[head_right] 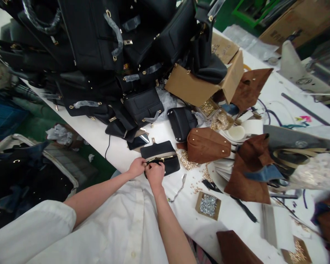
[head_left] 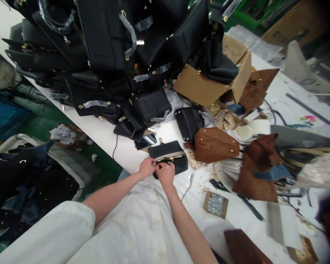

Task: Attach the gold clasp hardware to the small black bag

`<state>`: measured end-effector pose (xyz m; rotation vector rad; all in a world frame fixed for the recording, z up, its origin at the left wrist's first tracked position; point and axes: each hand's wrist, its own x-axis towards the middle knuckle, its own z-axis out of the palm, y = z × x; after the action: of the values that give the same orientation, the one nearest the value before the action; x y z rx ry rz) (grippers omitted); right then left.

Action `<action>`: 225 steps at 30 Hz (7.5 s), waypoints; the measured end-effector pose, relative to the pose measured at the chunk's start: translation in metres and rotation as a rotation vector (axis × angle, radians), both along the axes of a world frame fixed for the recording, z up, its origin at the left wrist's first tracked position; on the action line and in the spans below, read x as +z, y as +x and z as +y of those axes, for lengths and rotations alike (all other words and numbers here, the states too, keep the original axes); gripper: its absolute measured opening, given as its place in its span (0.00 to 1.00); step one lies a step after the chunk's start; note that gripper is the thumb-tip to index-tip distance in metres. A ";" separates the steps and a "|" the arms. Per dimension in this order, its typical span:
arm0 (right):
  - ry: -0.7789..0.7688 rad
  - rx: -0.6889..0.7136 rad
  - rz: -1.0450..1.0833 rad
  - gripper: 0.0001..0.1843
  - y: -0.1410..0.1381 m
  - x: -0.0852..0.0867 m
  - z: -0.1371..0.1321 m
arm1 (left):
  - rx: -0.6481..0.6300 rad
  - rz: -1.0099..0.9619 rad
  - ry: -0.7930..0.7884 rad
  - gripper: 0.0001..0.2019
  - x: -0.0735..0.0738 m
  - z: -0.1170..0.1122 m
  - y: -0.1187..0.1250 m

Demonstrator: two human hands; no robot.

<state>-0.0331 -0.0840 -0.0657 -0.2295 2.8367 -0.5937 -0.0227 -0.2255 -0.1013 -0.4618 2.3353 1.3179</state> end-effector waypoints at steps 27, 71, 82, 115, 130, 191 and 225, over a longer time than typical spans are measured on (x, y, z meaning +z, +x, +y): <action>0.203 0.197 0.005 0.13 0.001 0.012 -0.012 | -0.087 0.131 0.007 0.13 0.004 -0.004 -0.008; -0.300 -0.571 -0.049 0.28 0.072 -0.097 0.180 | -0.275 0.082 -0.026 0.11 0.020 -0.007 -0.019; 0.010 -0.416 -0.332 0.16 0.021 -0.080 0.189 | -0.355 0.105 -0.106 0.13 0.030 -0.006 -0.026; 0.118 0.370 -0.193 0.13 -0.049 0.017 0.031 | -0.280 0.028 -0.180 0.10 0.015 0.001 -0.024; -0.149 0.265 -0.137 0.11 -0.040 -0.009 0.043 | -0.300 0.003 -0.139 0.12 0.000 -0.007 -0.040; -0.121 0.241 -0.032 0.13 -0.039 0.001 0.035 | -0.188 -0.045 0.381 0.09 -0.016 -0.021 -0.036; -0.119 0.467 0.001 0.08 -0.002 0.023 0.026 | -0.147 0.058 0.127 0.21 0.040 -0.016 0.005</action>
<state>-0.0350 -0.0583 -0.0427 -0.8793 2.6096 -0.6506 -0.0181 -0.2419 -0.0615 -0.2114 2.2660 1.4154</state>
